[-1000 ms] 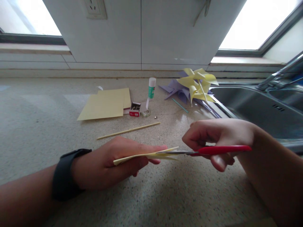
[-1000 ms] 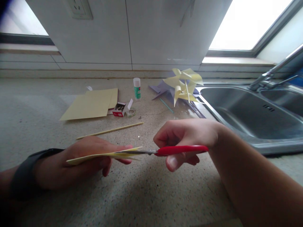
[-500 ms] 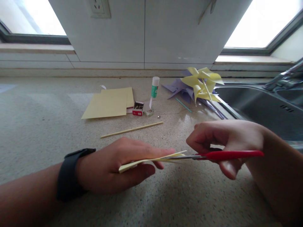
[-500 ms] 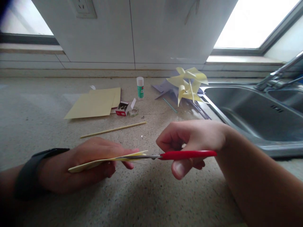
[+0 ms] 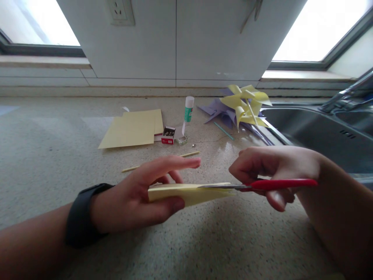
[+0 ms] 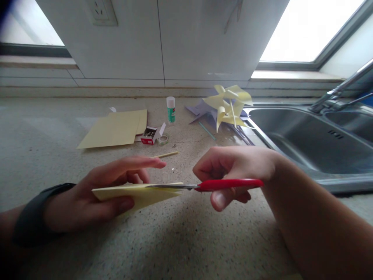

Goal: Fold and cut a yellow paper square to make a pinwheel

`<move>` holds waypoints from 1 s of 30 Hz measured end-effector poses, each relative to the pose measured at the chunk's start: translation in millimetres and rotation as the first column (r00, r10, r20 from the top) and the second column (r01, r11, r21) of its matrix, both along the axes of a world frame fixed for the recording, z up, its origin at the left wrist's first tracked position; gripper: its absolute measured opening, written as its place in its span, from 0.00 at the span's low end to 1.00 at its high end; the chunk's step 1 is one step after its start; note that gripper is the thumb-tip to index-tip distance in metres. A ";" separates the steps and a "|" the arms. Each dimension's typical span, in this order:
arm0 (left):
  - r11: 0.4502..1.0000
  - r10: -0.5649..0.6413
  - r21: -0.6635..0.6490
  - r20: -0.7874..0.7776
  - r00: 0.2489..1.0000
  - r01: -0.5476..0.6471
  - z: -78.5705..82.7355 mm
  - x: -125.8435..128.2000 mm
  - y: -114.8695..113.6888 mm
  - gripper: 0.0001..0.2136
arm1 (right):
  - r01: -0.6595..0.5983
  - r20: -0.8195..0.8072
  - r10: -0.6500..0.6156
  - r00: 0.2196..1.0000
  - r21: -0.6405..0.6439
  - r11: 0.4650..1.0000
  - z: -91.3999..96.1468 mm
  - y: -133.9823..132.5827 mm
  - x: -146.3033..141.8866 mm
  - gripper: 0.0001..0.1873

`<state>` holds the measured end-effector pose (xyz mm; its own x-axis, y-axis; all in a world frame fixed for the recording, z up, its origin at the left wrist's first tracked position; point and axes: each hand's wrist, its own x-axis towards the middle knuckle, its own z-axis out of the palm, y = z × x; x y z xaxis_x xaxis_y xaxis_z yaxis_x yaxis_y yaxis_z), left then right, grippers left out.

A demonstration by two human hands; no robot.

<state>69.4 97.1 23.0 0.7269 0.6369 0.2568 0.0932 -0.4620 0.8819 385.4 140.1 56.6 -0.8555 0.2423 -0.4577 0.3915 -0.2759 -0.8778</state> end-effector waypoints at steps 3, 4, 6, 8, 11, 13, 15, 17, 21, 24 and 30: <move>0.998 -0.022 0.061 0.030 0.999 0.020 -3.2 -0.4 1.6 0.27 | -0.017 0.012 0.017 1.000 0.025 1.000 1.2 -0.6 -0.5 0.26; 0.995 -0.045 0.094 0.034 0.998 0.042 -3.1 0.3 2.3 0.28 | -0.019 0.023 0.018 1.000 0.042 0.999 2.1 -1.3 -1.3 0.26; 0.985 -0.106 0.142 0.036 0.994 0.100 -1.1 2.7 3.5 0.28 | -0.025 0.050 0.021 0.999 0.098 0.995 4.4 -2.9 -3.6 0.27; 0.975 -0.163 0.160 0.044 0.986 0.154 2.1 5.6 4.3 0.28 | -0.039 0.066 0.028 0.997 0.172 0.984 6.2 -4.1 -6.1 0.28; 0.969 -0.203 0.154 0.046 0.978 0.194 6.0 8.7 4.6 0.28 | -0.065 0.067 0.048 0.997 0.271 0.960 6.7 -4.5 -8.3 0.30; 0.967 -0.217 0.147 0.038 0.976 0.209 6.8 9.2 4.4 0.27 | -0.083 0.071 0.064 0.995 0.317 0.945 6.1 -4.3 -8.0 0.32; 0.964 -0.233 0.139 0.028 0.972 0.227 6.2 8.8 4.2 0.26 | -0.104 0.078 0.081 0.994 0.354 0.930 6.3 -4.1 -6.7 0.32; 0.961 -0.248 0.132 0.029 0.968 0.242 5.0 8.4 4.2 0.26 | -0.139 0.106 0.106 0.989 0.391 0.910 8.0 -4.1 -5.6 0.33; 0.959 -0.255 0.139 0.042 0.966 0.247 3.4 8.6 4.7 0.27 | -0.199 0.155 0.142 0.978 0.471 0.860 12.6 -4.4 -5.2 0.34; 0.960 -0.251 0.140 0.044 0.967 0.243 3.7 8.8 4.4 0.27 | -0.189 0.131 0.141 0.981 0.516 0.836 12.8 -4.6 -4.9 0.33; 0.961 -0.257 0.118 0.042 0.966 0.251 4.7 10.1 4.6 0.25 | -0.169 0.167 0.100 0.981 0.471 0.866 10.1 -5.5 -1.9 0.33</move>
